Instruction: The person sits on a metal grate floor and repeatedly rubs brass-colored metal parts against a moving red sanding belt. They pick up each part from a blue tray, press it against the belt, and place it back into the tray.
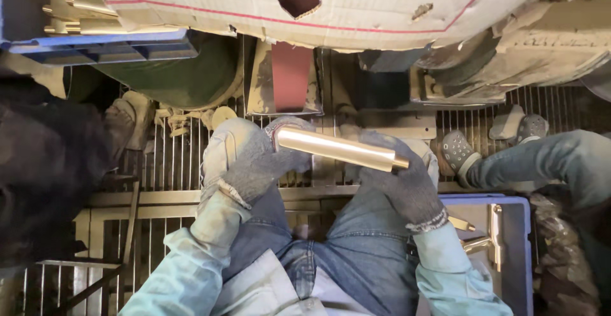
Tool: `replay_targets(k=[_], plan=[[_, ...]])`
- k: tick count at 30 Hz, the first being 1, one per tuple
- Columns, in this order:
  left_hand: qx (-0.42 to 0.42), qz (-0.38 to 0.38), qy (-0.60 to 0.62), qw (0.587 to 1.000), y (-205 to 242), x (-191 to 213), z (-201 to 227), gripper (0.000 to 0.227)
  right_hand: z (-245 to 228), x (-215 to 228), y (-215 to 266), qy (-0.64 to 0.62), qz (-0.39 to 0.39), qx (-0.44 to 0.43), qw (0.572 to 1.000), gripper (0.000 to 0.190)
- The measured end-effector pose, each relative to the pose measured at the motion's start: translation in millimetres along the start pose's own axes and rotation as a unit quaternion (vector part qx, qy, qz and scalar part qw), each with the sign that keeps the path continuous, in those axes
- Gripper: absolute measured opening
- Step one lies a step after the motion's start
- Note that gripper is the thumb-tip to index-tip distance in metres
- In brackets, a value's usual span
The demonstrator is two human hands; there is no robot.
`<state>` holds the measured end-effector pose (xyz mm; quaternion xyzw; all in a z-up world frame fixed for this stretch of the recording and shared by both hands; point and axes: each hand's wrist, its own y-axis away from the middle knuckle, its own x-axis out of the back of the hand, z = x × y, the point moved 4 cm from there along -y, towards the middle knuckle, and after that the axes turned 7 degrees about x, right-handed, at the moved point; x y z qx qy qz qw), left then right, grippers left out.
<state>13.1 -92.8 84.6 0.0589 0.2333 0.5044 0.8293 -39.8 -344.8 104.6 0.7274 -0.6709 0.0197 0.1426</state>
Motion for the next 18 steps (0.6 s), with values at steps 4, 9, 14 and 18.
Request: replay_targets(k=[4,9,14,18], plan=[[0.088,0.010,0.023,0.996,-15,18,-18,0.042,21,-13,-31,0.064,-0.036,0.102,0.992,0.047],[0.134,0.092,0.144,0.976,-32,52,-62,0.026,63,-45,-61,-0.279,0.026,-0.185,0.942,0.040],[0.111,0.177,0.250,0.945,-29,83,-73,0.016,53,-94,-92,-0.265,-0.015,-0.204,0.942,0.042],[0.136,0.194,0.288,0.928,6,96,-52,0.026,44,-122,-92,-0.306,-0.039,-0.230,0.923,0.046]])
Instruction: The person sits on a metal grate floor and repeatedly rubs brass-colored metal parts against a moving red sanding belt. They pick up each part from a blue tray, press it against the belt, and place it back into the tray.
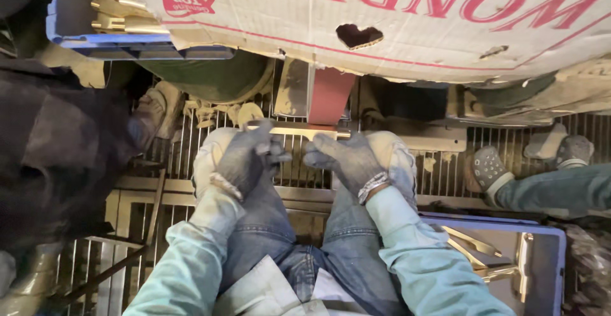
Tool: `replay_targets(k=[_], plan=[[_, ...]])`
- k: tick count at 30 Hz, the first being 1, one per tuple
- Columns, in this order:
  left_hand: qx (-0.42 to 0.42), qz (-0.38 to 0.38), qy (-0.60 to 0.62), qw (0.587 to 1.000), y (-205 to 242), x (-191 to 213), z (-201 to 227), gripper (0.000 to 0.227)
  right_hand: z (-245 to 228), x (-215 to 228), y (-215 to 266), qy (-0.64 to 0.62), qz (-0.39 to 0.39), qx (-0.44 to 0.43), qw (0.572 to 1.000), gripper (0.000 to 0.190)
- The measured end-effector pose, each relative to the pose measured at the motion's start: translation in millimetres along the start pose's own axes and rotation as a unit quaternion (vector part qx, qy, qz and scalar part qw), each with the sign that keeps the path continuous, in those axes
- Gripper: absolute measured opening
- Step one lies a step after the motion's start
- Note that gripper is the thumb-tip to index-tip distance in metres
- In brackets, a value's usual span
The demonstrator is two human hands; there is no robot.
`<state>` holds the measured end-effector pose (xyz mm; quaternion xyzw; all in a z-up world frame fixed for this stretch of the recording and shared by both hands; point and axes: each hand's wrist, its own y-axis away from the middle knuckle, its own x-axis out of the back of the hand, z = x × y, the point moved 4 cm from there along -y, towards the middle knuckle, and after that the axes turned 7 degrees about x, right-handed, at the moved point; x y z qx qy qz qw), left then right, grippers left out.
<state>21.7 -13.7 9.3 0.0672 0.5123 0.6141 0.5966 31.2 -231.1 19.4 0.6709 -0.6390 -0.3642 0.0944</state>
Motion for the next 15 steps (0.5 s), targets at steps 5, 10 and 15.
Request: replay_targets(k=[5,10,15], plan=[[-0.084,0.010,-0.035,0.996,33,-7,22,0.039,3,-17,1,0.046,-0.032,0.005,0.998,0.048],[-0.029,0.073,0.001,0.997,22,-13,26,0.036,11,-19,-12,-0.036,-0.026,-0.029,0.999,0.046],[0.005,0.135,-0.014,0.991,9,-14,24,0.036,18,-18,-20,-0.086,0.001,-0.036,0.996,0.043]])
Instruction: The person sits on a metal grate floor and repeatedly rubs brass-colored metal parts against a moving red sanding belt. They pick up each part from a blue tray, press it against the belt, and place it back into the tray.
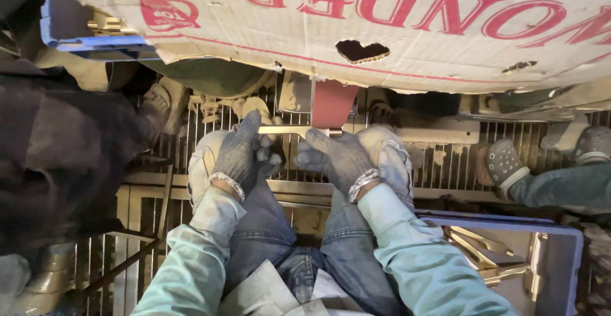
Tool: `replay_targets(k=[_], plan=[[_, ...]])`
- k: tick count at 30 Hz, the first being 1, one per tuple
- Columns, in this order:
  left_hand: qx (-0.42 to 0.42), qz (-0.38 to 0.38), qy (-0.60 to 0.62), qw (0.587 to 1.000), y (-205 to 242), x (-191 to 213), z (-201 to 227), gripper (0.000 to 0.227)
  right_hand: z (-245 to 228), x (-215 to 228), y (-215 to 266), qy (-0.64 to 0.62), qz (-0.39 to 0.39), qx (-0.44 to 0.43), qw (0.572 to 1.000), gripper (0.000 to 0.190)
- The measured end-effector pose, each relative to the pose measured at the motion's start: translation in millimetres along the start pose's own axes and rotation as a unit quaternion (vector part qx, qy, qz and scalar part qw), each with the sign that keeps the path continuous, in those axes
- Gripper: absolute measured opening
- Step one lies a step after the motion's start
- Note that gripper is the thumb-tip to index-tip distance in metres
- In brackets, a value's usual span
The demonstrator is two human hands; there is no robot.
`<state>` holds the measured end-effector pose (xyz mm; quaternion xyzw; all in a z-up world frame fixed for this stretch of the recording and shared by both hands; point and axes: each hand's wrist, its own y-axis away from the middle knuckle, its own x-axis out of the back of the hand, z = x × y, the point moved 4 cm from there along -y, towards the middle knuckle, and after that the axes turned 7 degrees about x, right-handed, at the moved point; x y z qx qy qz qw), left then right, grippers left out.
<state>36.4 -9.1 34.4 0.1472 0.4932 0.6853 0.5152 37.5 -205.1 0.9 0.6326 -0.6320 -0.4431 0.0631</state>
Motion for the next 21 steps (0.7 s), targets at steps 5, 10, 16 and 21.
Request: replay_targets(k=[5,10,16,21], plan=[[0.019,0.012,-0.004,1.000,-6,-5,-2,0.028,-6,2,-2,0.007,0.015,-0.031,0.999,0.042],[-0.024,-0.050,0.013,0.998,1,-4,-7,0.035,-7,3,6,0.059,0.001,0.015,0.998,0.047],[-0.178,-0.119,0.101,0.972,19,-4,-1,0.023,-14,7,29,0.210,-0.065,0.093,0.971,0.048],[-0.238,-0.022,0.082,0.967,41,15,27,0.019,-11,4,44,0.433,-0.133,0.100,0.886,0.054]])
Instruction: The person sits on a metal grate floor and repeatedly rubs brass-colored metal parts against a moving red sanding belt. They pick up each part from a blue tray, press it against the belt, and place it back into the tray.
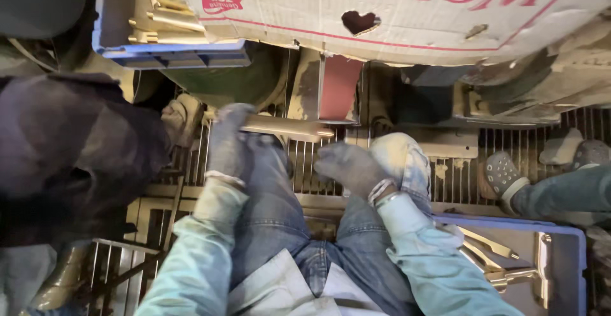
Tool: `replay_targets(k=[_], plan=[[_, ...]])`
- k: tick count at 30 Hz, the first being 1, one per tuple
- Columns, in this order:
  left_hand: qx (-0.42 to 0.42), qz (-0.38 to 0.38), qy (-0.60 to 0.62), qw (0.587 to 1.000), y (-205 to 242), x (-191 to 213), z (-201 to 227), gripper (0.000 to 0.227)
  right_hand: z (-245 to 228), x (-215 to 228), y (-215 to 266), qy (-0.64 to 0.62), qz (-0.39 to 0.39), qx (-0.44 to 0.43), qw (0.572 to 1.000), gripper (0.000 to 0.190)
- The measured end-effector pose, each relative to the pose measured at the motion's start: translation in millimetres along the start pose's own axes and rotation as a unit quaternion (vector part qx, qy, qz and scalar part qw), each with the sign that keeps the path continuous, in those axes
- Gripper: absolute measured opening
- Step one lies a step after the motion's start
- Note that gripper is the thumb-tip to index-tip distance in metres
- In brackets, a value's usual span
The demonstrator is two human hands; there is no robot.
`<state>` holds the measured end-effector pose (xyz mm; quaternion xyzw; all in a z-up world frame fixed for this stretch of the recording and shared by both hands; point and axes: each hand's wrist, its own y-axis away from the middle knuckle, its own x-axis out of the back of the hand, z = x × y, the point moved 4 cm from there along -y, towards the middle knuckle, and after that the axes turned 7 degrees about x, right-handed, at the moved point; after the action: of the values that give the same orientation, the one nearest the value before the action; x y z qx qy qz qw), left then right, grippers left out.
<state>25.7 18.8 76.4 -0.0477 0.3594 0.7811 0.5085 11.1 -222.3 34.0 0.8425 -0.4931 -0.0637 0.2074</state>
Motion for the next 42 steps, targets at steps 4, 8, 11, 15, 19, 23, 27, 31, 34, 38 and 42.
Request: replay_targets(k=[4,8,11,15,19,23,27,31,34,38,42], plan=[[-0.106,0.025,-0.028,0.994,-20,20,53,0.024,6,8,7,0.165,0.019,-0.016,0.986,0.056],[-0.085,0.027,0.179,0.980,-53,38,84,0.025,9,19,8,0.147,0.039,0.018,0.988,0.055],[-0.035,-0.040,0.164,0.985,-69,31,80,0.021,12,21,8,0.109,0.039,0.011,0.993,0.055],[0.018,-0.102,0.033,0.994,-55,3,35,0.015,6,20,12,0.118,0.048,0.008,0.992,0.053],[0.195,-0.171,-0.015,0.966,-4,-17,-41,0.026,-19,21,24,0.165,0.089,0.123,0.975,0.045],[0.269,-0.239,-0.130,0.924,22,-25,-91,0.029,-20,45,82,0.224,0.232,0.240,0.916,0.018],[0.225,-0.296,-0.220,0.902,26,-27,-95,0.038,50,104,167,-0.109,0.415,0.140,0.892,0.024],[0.192,-0.237,-0.331,0.893,26,-29,-88,0.032,154,166,273,-0.058,0.558,0.064,0.825,0.025],[0.201,-0.223,-0.323,0.897,26,-45,-89,0.028,225,150,346,0.075,0.586,-0.064,0.804,0.026],[0.076,-0.306,-0.469,0.825,32,-60,-84,0.027,274,75,365,0.196,0.516,-0.286,0.783,0.057],[0.218,-0.238,-0.293,0.900,32,-55,-91,0.029,258,41,338,0.339,0.505,-0.285,0.741,0.050]])
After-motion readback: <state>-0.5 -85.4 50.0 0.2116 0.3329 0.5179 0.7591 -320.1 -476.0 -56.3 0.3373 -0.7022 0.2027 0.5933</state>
